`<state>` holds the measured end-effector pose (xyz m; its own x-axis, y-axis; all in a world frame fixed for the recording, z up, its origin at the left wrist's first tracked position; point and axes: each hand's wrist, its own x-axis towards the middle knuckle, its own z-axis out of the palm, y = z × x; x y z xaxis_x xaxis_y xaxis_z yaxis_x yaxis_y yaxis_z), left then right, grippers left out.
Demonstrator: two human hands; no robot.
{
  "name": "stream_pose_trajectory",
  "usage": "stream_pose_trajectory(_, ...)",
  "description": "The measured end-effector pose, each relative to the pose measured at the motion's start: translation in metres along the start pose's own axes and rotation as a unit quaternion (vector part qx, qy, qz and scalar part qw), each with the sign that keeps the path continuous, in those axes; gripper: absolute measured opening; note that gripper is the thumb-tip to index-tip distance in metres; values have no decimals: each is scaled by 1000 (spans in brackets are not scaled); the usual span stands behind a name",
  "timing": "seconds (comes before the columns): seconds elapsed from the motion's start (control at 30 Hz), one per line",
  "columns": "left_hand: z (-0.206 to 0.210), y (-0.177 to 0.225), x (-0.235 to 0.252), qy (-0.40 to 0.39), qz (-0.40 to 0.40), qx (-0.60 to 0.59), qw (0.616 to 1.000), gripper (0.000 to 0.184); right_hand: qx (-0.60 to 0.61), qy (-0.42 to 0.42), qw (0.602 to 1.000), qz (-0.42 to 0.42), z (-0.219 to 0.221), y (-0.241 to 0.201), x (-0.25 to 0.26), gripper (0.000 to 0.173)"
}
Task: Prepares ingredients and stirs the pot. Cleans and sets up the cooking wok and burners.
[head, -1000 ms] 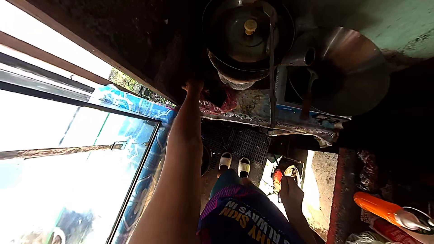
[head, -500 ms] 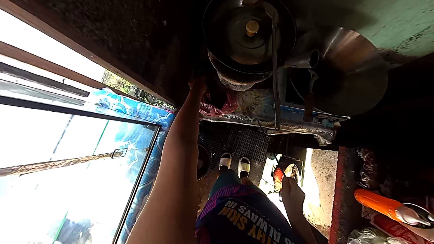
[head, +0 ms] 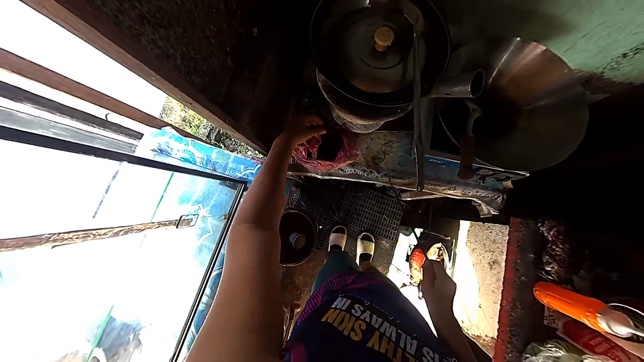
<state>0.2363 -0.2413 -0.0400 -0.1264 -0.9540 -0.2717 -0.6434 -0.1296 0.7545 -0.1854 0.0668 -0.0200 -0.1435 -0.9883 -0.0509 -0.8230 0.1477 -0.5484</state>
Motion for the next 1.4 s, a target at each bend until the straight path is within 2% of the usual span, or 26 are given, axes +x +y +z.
stream_pose_trajectory(0.13,-4,3,39,93,-83,61,990,32,-15,14,1000,2,2,0,-1,33)
stream_pose_trajectory(0.27,2,10,81,98,-156,138,973,44,-15,19,999,22,3,-6,-9,33)
stream_pose_trajectory(0.43,17,15,108,106,-176,235,950,52,-17,1,999,34,-3,-13,-19,32)
stream_pose_trajectory(0.63,28,17,119,163,-209,237,935,51,-3,9,1000,23,0,-3,-21,34)
stream_pose_trajectory(0.73,27,19,108,146,-198,235,940,49,1,18,1000,16,-1,-2,-15,35)
stream_pose_trajectory(0.83,17,22,91,154,-222,169,948,48,5,14,1000,24,-4,-7,-9,33)
stream_pose_trajectory(0.93,11,22,66,214,-217,-15,952,40,13,12,1000,19,-6,-1,-7,33)
stream_pose_trajectory(1.0,14,24,41,254,-187,-181,931,37,22,11,1000,9,-6,5,-7,35)
stream_pose_trajectory(1.07,18,34,14,278,-169,-329,886,35,29,5,1000,2,-6,8,-7,34)
stream_pose_trajectory(1.1,22,40,2,299,-156,-365,868,35,31,0,1000,2,-7,9,-6,33)
stream_pose_trajectory(1.17,31,52,-15,345,-108,-373,854,40,33,-11,999,3,-10,8,-4,34)
stream_pose_trajectory(1.27,48,77,-26,393,-25,-325,859,43,30,-16,999,-4,-14,6,0,35)
stream_pose_trajectory(1.4,56,114,-26,409,-30,-180,894,48,36,-3,999,-14,-19,6,1,34)
